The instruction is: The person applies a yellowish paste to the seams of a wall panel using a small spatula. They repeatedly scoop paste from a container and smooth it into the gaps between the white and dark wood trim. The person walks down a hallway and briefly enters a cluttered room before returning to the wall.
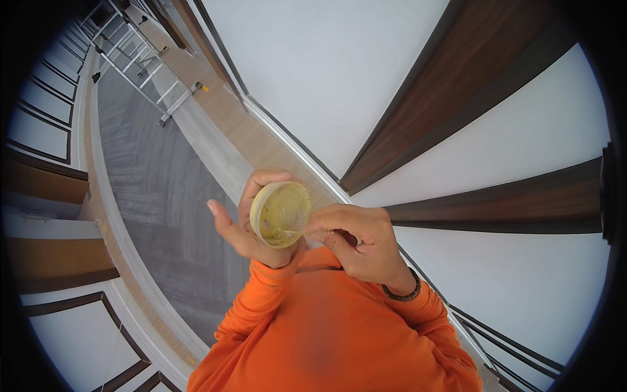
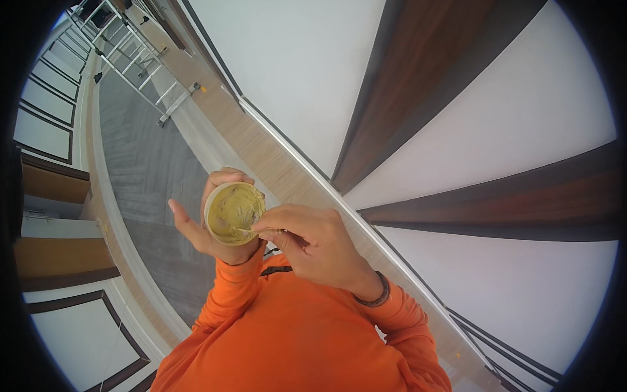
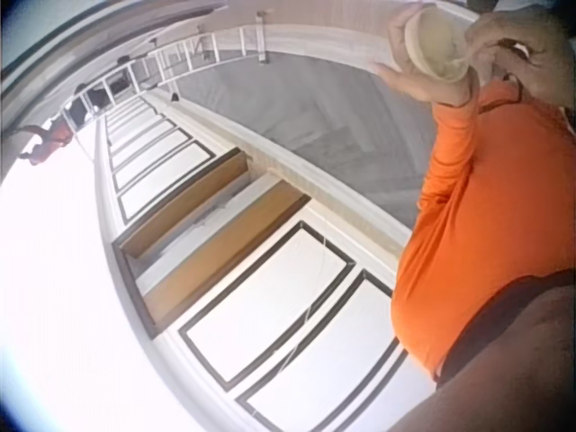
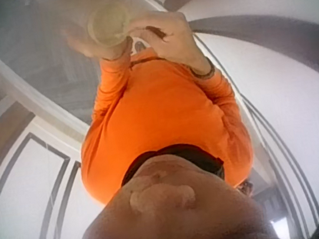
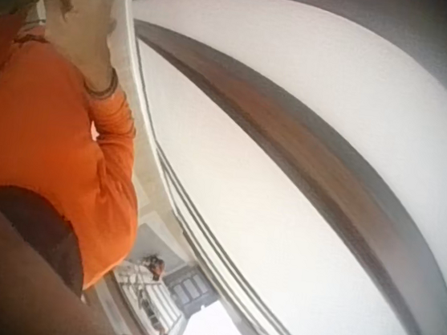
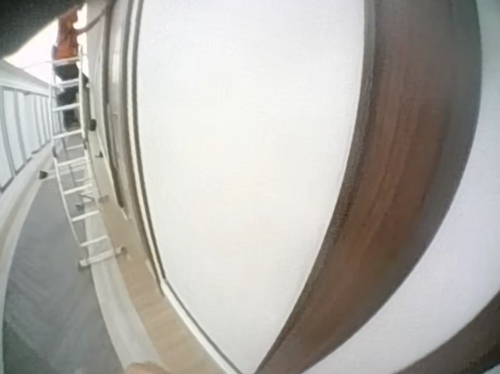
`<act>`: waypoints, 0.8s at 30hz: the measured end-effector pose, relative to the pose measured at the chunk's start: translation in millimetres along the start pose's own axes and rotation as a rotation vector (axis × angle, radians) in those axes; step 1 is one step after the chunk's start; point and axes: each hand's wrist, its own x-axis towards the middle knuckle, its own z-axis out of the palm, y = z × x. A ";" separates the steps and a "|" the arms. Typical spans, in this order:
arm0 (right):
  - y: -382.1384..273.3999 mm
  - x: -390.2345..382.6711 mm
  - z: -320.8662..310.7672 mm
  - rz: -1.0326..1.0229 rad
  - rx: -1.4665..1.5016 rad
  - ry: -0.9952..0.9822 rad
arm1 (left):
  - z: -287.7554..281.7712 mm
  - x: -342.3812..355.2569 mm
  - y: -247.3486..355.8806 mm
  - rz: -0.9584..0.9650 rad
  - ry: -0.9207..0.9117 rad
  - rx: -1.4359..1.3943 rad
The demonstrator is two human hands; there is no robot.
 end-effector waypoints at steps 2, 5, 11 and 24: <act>-2.6 0.9 -7.6 0.065 0.056 0.011 | 7.0 1.5 -3.1 0.104 -0.020 0.088; 8.0 0.4 -13.4 0.106 0.179 0.053 | 10.9 2.5 -13.9 0.278 -0.051 0.198; 22.4 0.0 -36.1 0.330 0.372 0.101 | 25.1 6.4 -25.3 0.290 -0.071 0.168; 33.7 2.8 -75.7 0.182 0.575 0.292 | 64.0 22.9 -43.7 -0.131 0.077 -0.141</act>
